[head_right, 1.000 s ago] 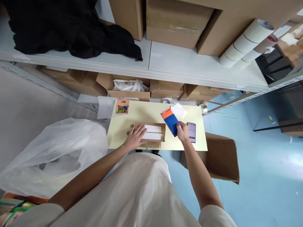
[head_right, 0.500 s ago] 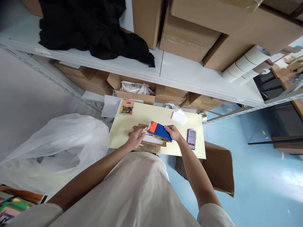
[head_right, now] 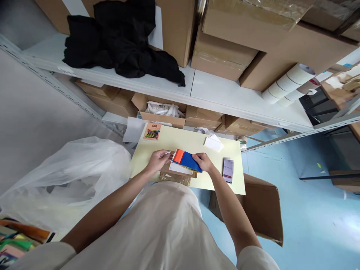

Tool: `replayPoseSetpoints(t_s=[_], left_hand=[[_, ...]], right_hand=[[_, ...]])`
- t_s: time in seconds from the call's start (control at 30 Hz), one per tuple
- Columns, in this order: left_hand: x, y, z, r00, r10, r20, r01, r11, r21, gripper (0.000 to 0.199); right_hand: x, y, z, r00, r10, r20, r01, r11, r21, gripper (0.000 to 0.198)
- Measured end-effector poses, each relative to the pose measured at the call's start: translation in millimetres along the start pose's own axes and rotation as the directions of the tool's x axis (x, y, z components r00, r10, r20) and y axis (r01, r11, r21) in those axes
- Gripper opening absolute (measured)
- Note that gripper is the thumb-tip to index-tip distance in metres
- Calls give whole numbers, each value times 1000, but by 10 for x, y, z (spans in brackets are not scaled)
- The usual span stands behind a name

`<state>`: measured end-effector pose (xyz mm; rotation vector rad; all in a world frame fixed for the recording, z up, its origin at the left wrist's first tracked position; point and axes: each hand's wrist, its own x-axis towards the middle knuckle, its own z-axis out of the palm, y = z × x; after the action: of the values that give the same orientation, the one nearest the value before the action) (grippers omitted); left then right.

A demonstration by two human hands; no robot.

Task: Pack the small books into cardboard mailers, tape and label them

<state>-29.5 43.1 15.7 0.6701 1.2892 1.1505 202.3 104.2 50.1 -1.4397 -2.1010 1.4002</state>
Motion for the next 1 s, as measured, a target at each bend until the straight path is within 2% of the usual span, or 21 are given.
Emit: replayPoseSetpoints(t_s=[0.13, 0.3, 0.5, 0.67, 0.8, 0.9, 1.0], left_hand=[[-47, 64, -46, 996, -64, -67, 61, 997, -55, 32], [-86, 114, -176, 984, -115, -136, 104, 991, -79, 39], [16, 87, -629, 963, -79, -257, 63, 996, -70, 41], [119, -180, -897, 953, -96, -289, 102, 995, 4, 41], [222, -564, -857, 947, -70, -314, 90, 995, 50, 35], [303, -828, -690, 954, -20, -298, 49, 995, 92, 30], [338, -999, -515, 971, 13, -239, 13, 994, 108, 34]], right_hand=[[0, -132, -20, 1000, -21, -14, 19, 995, -97, 53], [7, -379, -54, 1000, 24, 7, -21, 965, -260, 53], [-39, -434, -217, 998, 57, 1, -51, 906, -420, 54], [-17, -402, -155, 995, 101, 24, -73, 847, -526, 57], [40, -380, 22, 993, 116, 20, -80, 792, -606, 57], [65, -356, 84, 990, 139, 12, -101, 771, -629, 57], [67, -341, 86, 988, 157, 16, -112, 772, -626, 56]])
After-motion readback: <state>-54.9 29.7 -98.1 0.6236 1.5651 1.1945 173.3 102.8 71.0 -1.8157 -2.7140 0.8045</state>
